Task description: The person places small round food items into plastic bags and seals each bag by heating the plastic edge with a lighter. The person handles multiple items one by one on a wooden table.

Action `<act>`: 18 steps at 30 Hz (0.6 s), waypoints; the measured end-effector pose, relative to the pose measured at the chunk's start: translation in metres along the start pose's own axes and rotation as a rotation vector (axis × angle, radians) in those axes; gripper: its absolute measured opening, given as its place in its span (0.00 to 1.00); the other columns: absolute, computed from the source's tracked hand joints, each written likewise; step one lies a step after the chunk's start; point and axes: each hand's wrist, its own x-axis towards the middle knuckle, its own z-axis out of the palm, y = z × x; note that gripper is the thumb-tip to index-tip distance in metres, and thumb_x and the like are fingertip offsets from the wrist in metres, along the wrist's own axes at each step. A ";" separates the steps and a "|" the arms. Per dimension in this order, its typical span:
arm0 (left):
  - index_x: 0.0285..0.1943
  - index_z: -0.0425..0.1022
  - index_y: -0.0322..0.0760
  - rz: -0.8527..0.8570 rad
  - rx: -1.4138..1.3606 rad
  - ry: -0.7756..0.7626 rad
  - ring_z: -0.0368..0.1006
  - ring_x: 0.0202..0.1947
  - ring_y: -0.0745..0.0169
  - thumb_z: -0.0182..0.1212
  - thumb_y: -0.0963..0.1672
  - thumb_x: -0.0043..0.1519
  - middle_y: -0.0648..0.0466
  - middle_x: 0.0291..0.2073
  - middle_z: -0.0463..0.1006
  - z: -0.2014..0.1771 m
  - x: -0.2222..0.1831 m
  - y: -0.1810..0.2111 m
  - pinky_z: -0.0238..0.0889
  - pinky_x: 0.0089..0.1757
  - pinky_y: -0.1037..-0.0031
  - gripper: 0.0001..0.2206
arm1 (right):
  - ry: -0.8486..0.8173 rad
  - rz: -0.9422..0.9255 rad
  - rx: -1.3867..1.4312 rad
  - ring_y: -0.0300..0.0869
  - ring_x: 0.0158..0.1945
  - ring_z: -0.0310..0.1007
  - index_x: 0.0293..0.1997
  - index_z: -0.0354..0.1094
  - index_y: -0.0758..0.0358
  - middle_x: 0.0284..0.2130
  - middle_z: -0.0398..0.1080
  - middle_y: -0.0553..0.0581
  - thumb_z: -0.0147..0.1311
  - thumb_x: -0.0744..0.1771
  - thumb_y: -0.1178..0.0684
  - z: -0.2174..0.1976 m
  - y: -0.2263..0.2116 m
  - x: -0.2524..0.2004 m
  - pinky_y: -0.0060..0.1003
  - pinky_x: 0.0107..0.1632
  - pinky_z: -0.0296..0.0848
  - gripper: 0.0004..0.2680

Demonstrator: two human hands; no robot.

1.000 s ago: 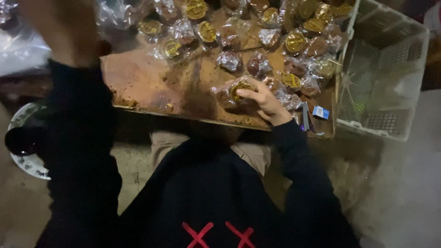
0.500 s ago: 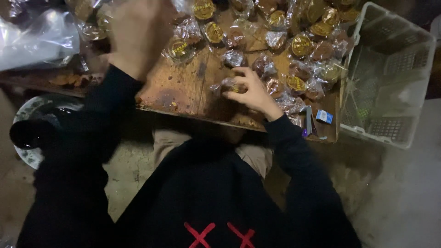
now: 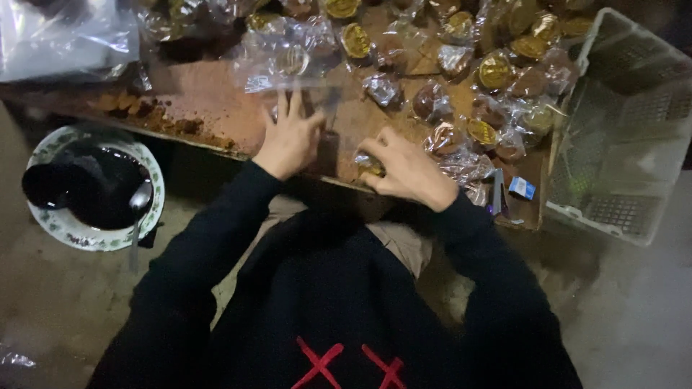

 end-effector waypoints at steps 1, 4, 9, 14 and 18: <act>0.47 0.75 0.46 0.007 0.017 0.104 0.48 0.71 0.22 0.66 0.43 0.60 0.36 0.68 0.57 -0.004 0.004 -0.004 0.46 0.57 0.23 0.08 | 0.190 0.006 -0.051 0.66 0.43 0.75 0.59 0.67 0.51 0.45 0.63 0.62 0.66 0.61 0.44 0.011 0.010 0.000 0.56 0.42 0.77 0.21; 0.48 0.73 0.39 0.065 0.016 0.278 0.50 0.70 0.21 0.71 0.41 0.60 0.31 0.70 0.54 -0.017 0.022 -0.008 0.53 0.55 0.27 0.12 | 0.492 0.036 -0.255 0.55 0.46 0.74 0.56 0.65 0.51 0.47 0.62 0.55 0.65 0.61 0.45 0.021 0.040 -0.002 0.46 0.39 0.79 0.20; 0.41 0.72 0.47 0.192 0.192 0.389 0.68 0.48 0.48 0.68 0.45 0.57 0.52 0.45 0.66 0.049 0.020 0.004 0.65 0.35 0.63 0.09 | 0.615 -0.036 -0.741 0.54 0.40 0.67 0.62 0.65 0.46 0.39 0.61 0.58 0.58 0.62 0.42 0.028 0.053 -0.014 0.46 0.37 0.67 0.21; 0.43 0.74 0.51 0.193 0.134 0.394 0.68 0.41 0.57 0.65 0.45 0.56 0.59 0.36 0.64 0.057 0.005 0.005 0.65 0.31 0.68 0.08 | 0.566 -0.181 -0.774 0.52 0.44 0.64 0.56 0.67 0.51 0.51 0.63 0.61 0.57 0.65 0.44 0.034 0.060 -0.017 0.41 0.37 0.64 0.15; 0.47 0.77 0.50 0.206 0.061 0.278 0.66 0.42 0.56 0.63 0.43 0.58 0.59 0.39 0.65 0.045 0.005 0.003 0.66 0.32 0.66 0.10 | 0.594 0.006 -0.339 0.49 0.42 0.74 0.59 0.66 0.41 0.44 0.66 0.50 0.56 0.67 0.46 0.025 0.061 0.003 0.41 0.35 0.74 0.13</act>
